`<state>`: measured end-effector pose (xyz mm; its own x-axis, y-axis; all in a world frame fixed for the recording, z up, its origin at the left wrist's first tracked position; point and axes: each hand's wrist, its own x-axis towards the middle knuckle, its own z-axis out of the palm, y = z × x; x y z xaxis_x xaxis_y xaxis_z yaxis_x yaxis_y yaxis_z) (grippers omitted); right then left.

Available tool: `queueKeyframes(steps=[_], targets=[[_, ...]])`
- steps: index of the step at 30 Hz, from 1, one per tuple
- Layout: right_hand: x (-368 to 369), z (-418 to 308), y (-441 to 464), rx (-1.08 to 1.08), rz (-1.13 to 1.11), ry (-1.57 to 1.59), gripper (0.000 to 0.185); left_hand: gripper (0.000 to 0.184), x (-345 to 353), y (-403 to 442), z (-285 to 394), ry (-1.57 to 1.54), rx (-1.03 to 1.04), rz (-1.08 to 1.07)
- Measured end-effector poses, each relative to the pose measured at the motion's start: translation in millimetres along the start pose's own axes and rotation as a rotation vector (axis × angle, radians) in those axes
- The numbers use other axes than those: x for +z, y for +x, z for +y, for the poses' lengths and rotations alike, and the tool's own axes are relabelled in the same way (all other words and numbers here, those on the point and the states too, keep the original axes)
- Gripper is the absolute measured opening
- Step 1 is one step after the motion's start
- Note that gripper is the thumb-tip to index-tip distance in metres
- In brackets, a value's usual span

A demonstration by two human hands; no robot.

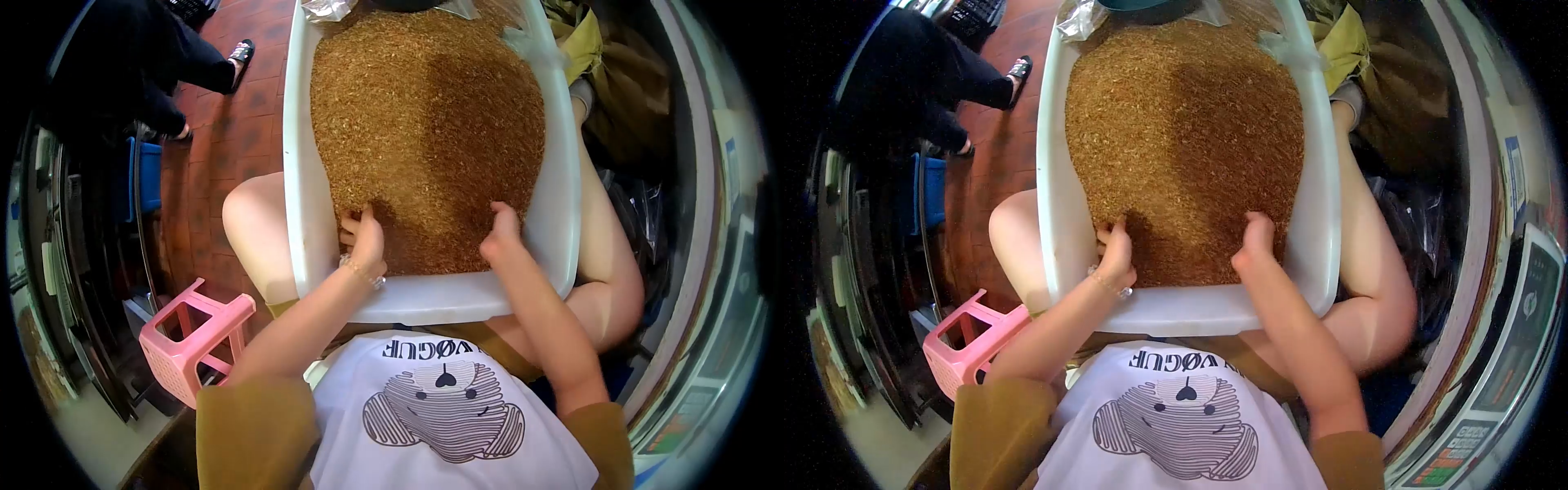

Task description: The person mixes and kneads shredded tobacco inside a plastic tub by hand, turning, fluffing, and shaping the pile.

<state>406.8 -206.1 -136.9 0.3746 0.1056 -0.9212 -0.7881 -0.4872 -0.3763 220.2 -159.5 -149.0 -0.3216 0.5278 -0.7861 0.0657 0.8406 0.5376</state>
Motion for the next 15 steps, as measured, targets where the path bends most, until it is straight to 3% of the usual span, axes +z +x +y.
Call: queueKeyframes(steps=[5, 6, 8, 9, 11, 15], targets=[[35, 55, -1, -0.181, 0.040, -0.470, 0.055, 0.066, 31, -14, -3, -0.125, -0.241, -0.169], [46, 70, 11, -0.280, 0.056, -0.372, 0.054, 0.059, 49, 0, -26, -0.137, -0.108, -0.052], [60, 71, 3, -0.334, 0.153, -0.319, 0.053, 0.050, 62, 32, -60, -0.526, -0.054, -0.287], [60, 62, -1, -0.233, 0.026, -0.135, 0.051, 0.043, 57, 2, -31, -0.784, -0.105, -0.393], [54, 45, -14, -0.017, -0.220, 0.228, 0.049, 0.044, 52, 4, -20, -0.808, -0.190, -0.466], [68, 21, -48, -0.085, -0.309, 0.383, 0.041, 0.045, 43, -26, 21, -0.904, -0.148, -0.524]])
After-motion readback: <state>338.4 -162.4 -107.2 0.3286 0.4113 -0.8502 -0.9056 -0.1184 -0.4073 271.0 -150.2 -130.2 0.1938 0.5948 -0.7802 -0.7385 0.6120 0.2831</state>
